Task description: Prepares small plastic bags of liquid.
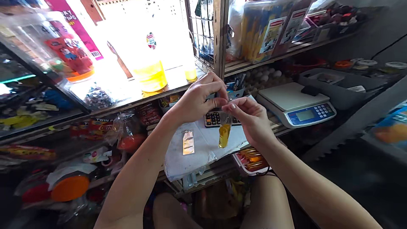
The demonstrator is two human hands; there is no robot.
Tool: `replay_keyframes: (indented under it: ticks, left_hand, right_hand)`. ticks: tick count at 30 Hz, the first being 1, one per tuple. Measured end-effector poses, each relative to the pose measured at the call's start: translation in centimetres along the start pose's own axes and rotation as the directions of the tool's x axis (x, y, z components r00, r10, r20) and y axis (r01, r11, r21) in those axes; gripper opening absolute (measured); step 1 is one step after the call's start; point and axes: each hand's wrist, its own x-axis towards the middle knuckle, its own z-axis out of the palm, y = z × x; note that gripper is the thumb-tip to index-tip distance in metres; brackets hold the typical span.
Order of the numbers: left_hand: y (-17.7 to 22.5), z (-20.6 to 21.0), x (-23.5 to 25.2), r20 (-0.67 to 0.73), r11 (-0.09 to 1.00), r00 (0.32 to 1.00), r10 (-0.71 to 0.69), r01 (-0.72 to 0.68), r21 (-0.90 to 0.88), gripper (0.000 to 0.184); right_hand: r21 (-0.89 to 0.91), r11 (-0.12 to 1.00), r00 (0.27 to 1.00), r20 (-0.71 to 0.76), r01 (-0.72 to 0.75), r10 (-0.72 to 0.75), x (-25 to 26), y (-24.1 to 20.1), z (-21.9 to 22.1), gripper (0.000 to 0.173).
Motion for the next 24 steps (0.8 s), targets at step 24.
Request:
replay_keyframes:
  ticks: [24]
  left_hand:
    - [1.1, 0.5, 2.6, -0.123, 0.95, 0.953, -0.277, 0.291, 0.112, 0.01]
  right_hand:
    - [-0.189, 0.981, 0.979, 0.183, -0.053, 0.088, 2.7, 0.8, 1.5, 0.036]
